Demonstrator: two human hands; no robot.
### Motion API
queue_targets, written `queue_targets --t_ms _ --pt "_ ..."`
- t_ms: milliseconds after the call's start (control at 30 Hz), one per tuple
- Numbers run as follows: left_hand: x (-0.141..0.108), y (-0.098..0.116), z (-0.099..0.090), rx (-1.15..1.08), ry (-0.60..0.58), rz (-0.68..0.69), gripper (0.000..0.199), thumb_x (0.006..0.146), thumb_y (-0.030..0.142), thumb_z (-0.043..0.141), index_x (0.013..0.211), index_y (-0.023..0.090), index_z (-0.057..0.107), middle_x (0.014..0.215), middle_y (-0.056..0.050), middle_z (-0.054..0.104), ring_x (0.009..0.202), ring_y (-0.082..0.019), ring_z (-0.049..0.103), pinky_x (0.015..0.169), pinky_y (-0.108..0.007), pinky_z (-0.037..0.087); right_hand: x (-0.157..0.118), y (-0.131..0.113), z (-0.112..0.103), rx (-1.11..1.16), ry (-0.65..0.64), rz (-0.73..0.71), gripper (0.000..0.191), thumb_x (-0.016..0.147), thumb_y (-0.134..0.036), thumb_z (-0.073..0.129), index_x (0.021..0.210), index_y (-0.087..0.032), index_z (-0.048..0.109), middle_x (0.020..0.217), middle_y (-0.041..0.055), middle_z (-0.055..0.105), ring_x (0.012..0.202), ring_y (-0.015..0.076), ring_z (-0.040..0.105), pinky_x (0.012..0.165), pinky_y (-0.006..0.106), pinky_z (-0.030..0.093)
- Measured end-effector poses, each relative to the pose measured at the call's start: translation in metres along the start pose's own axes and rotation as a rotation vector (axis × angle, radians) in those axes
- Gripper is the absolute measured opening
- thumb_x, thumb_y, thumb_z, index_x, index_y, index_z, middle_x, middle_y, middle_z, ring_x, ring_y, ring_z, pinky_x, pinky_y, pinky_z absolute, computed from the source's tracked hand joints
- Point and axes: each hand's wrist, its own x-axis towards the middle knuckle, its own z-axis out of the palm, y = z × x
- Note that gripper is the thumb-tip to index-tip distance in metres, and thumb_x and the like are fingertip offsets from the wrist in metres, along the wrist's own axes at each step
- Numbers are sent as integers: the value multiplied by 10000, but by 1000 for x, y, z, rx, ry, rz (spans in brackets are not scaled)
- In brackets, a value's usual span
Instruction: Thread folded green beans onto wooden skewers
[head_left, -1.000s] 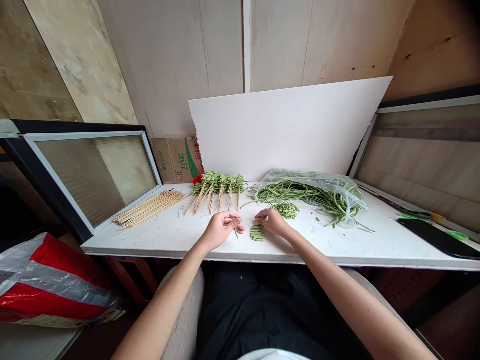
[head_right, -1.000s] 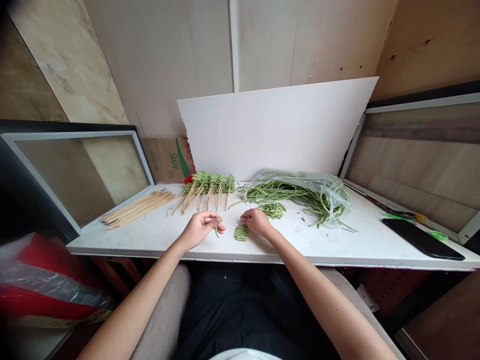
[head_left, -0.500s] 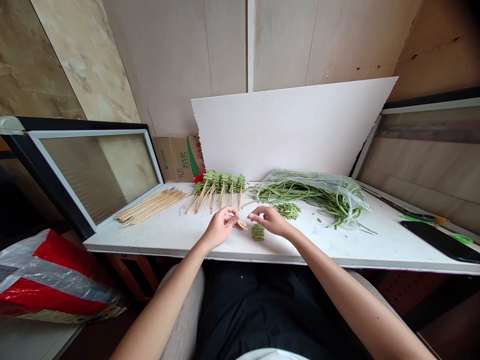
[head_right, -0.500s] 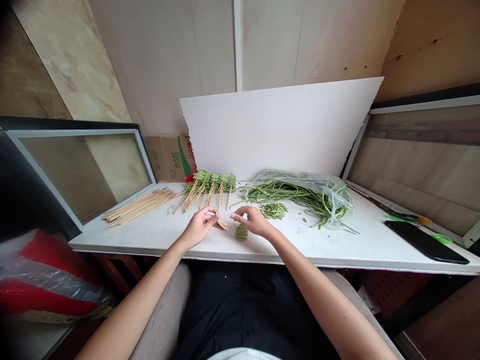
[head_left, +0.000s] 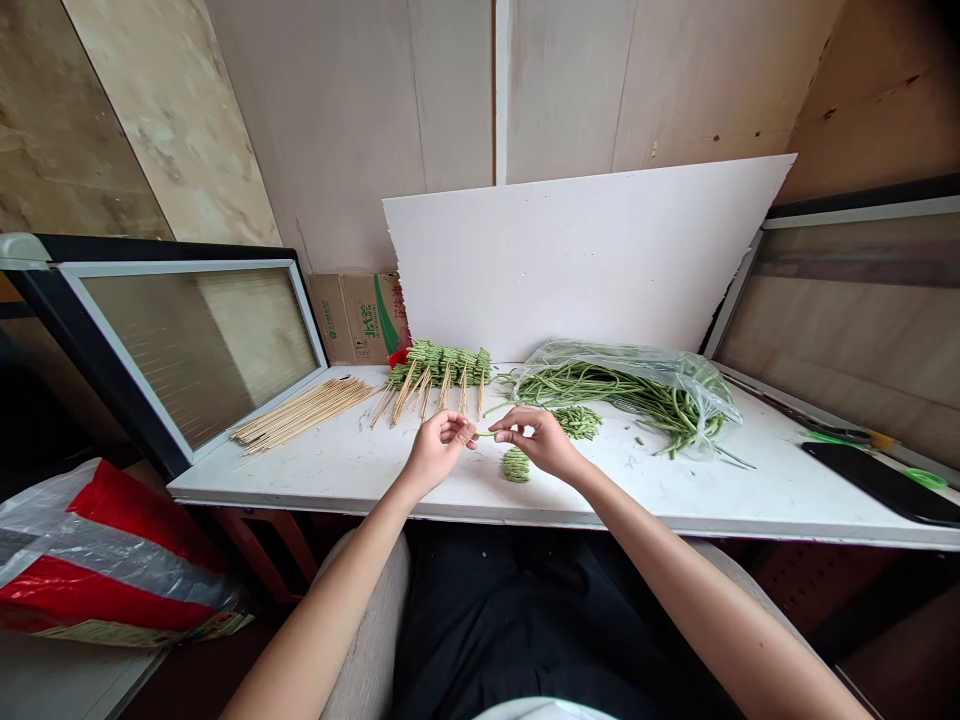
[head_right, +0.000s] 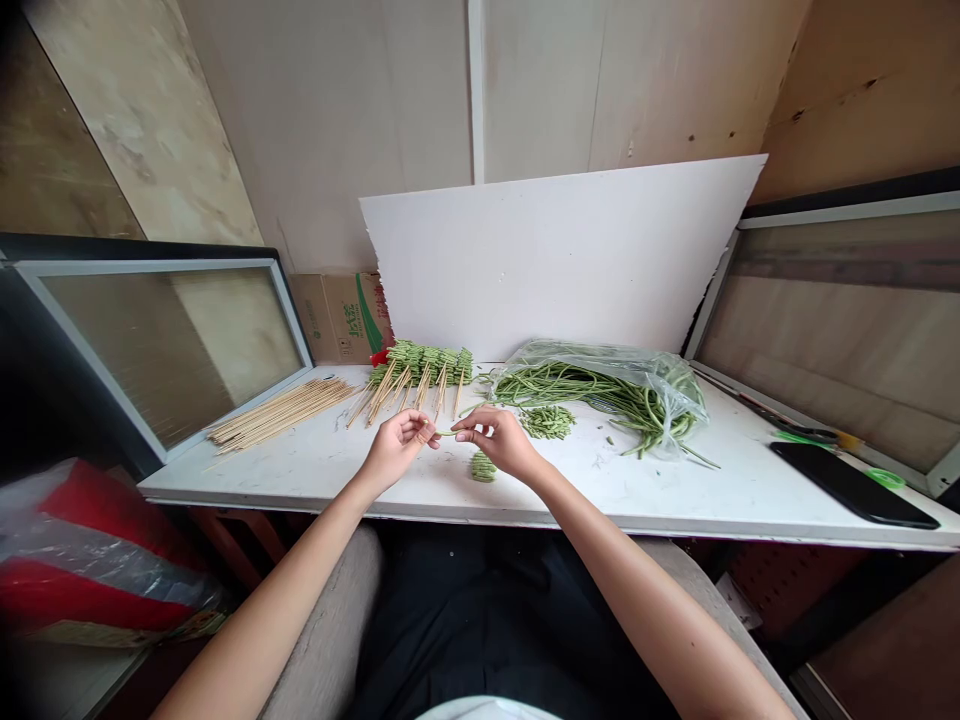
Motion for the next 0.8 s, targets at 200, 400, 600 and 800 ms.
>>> queue_targets --t_ms 200,400,600,800 --pt "-6 4 4 264 15 160 330 866 426 798 1092 198 718 1064 -94 769 998 -235 725 909 -354 547 -1 -1 3 -48 -5 -52 321 951 -524 690 946 -237 833 826 89 752 815 226 633 695 329 473" --pt "-8 5 8 359 -12 174 180 831 349 839 934 211 789 937 -69 803 885 -248 740 878 -377 555 -3 -4 8 -51 32 -50 297 902 -530 751 878 -242 821 827 87 761 842 233 625 694 332 469" --pt "-7 2 9 343 -31 220 136 875 316 794 966 215 810 955 -68 809 889 -245 745 836 -354 561 -2 -3 9 -40 54 -70 279 918 -514 738 884 -243 792 865 82 758 866 233 620 705 338 469" --pt "-8 4 9 342 -60 192 139 880 305 789 982 213 808 925 -61 811 851 -236 746 824 -349 560 -3 -4 9 -31 54 -42 274 910 -494 750 834 -231 767 843 79 747 856 232 607 707 339 463"
